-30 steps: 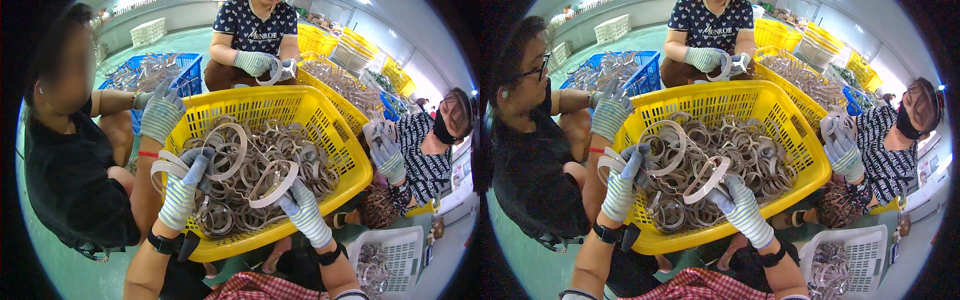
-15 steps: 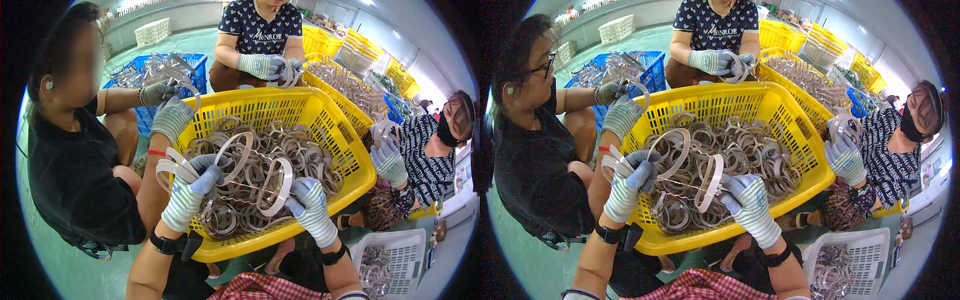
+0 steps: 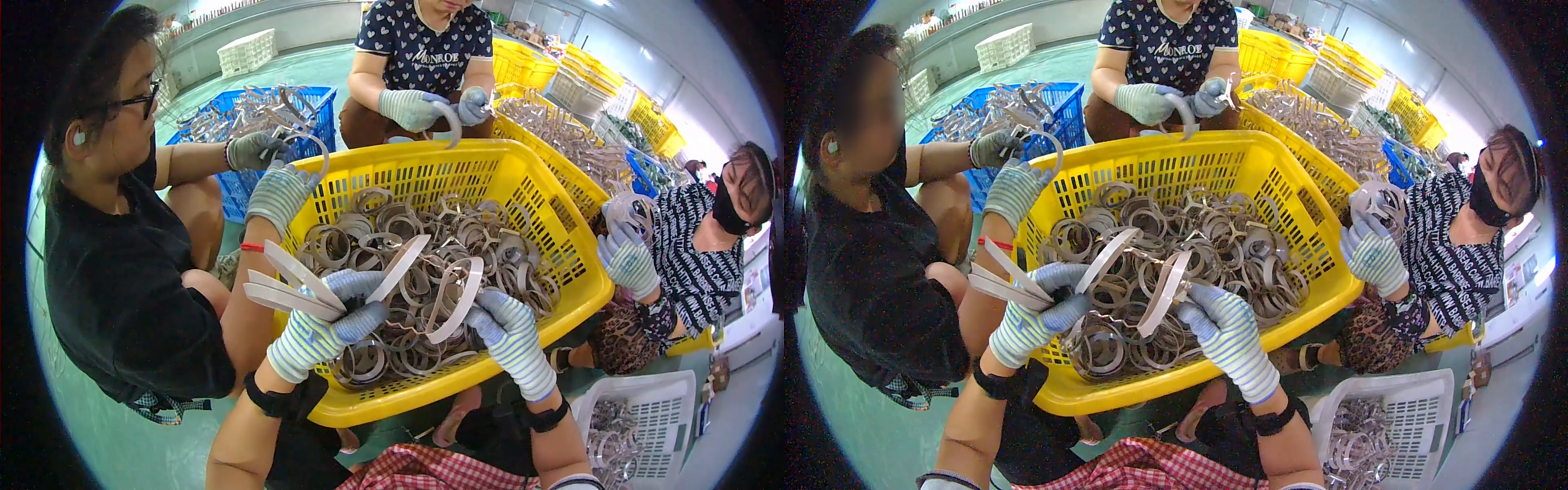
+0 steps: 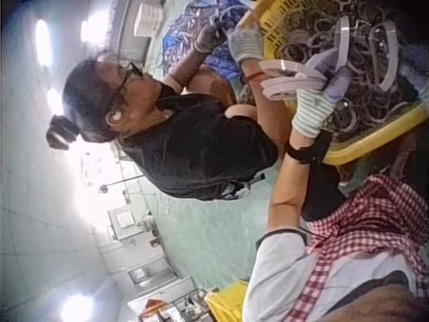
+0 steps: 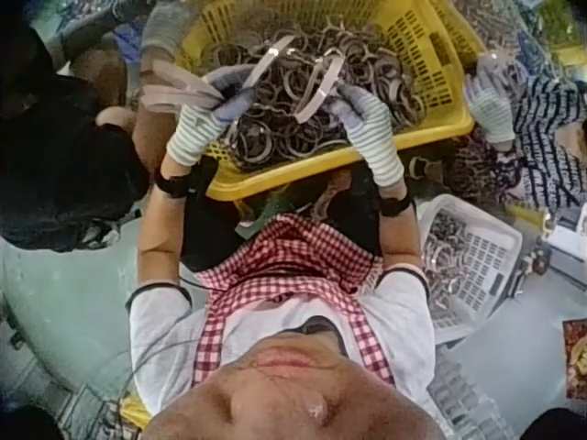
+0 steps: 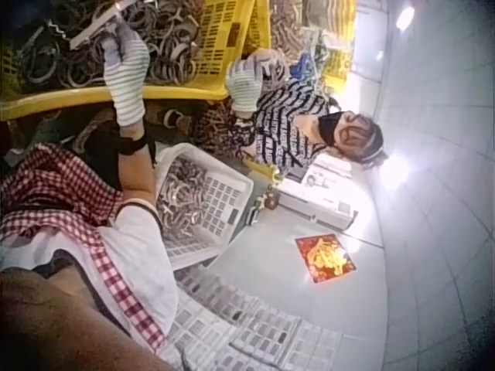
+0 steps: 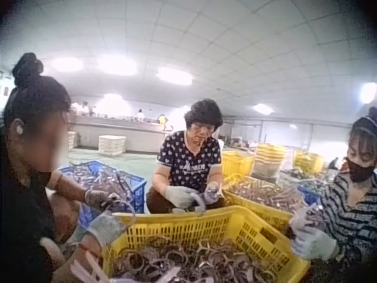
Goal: Sorting and inspecting circular plastic or rubber components from a yellow basket on the floor into smaller containers.
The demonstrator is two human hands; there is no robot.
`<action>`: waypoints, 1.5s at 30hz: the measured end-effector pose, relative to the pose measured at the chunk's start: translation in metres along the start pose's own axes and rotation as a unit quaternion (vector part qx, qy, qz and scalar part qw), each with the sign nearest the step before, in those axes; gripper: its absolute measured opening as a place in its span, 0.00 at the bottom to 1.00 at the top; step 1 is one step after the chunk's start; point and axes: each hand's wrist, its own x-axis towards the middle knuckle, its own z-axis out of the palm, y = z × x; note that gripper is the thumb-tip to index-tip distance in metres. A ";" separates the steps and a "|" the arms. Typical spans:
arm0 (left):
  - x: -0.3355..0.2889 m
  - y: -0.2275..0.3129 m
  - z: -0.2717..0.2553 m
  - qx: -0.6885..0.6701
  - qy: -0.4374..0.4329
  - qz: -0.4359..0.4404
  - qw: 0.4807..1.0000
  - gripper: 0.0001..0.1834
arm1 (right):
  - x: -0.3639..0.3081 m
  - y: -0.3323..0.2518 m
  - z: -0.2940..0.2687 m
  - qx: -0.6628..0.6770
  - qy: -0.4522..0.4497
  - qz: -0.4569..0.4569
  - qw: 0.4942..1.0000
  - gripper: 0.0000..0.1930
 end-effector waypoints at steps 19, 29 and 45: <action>0.003 -0.009 0.021 -0.059 0.013 0.038 0.997 0.24 | -0.006 0.003 0.002 0.156 0.079 0.172 0.970 0.17; 0.007 -0.032 0.015 -0.093 0.042 0.045 0.994 0.23 | -0.011 -0.023 0.000 0.495 -0.125 0.298 0.806 0.19; 0.002 -0.033 0.024 0.227 0.049 0.169 0.958 0.21 | -0.009 -0.016 0.028 0.248 0.006 0.159 0.956 0.16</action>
